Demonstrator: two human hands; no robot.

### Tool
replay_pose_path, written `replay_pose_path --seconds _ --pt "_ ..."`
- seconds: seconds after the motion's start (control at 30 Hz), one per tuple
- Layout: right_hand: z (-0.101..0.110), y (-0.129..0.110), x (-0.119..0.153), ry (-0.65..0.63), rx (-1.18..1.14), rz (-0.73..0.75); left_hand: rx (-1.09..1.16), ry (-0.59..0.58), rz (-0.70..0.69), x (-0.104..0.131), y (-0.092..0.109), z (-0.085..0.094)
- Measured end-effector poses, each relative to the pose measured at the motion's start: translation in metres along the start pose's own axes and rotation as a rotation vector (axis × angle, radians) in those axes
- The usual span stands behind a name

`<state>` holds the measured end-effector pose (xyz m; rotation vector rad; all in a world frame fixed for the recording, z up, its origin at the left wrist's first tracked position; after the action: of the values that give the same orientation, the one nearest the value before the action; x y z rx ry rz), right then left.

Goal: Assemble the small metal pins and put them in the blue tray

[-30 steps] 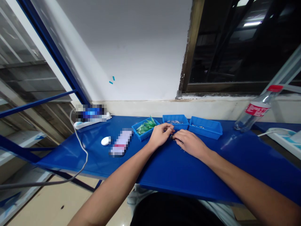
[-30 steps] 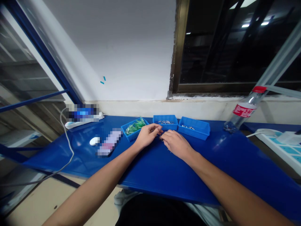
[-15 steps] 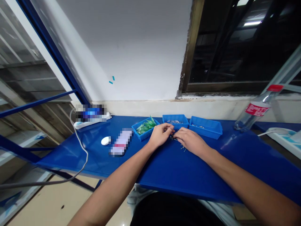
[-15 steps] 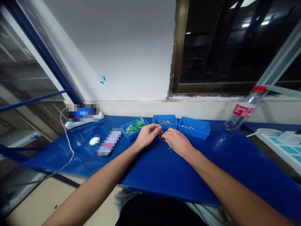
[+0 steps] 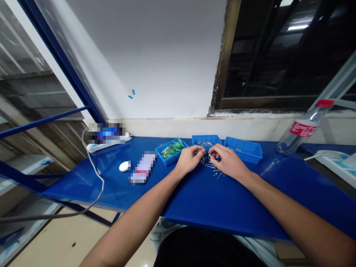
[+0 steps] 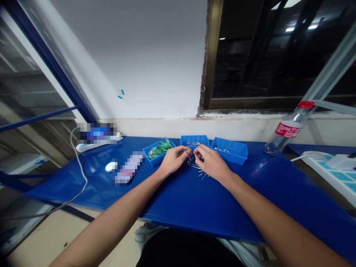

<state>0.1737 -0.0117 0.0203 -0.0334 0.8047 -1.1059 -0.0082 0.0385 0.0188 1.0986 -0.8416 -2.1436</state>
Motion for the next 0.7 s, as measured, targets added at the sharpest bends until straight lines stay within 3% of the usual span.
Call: replay_pose_path --seconds 0.2,0.7 --pt "0.006 0.002 0.002 0.162 -0.247 -0.174 0.238 -0.097 0.061 0.0 -0.009 -0.013" --pt "-0.005 0.01 0.005 0.128 -0.499 -0.34 0.248 -0.045 0.017 -0.001 -0.008 -0.011"
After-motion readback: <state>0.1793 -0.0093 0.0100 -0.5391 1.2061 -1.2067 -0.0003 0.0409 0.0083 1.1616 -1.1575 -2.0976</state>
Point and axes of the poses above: each hand's wrist, its own x-axis away from the middle knuckle, its own z-axis out of the back of the hand, y = z × x, the point moved 3 cm from there along -x, towards the middle knuckle, and after that the axes turned 8 degrees about -z, right-handed, at the moved point
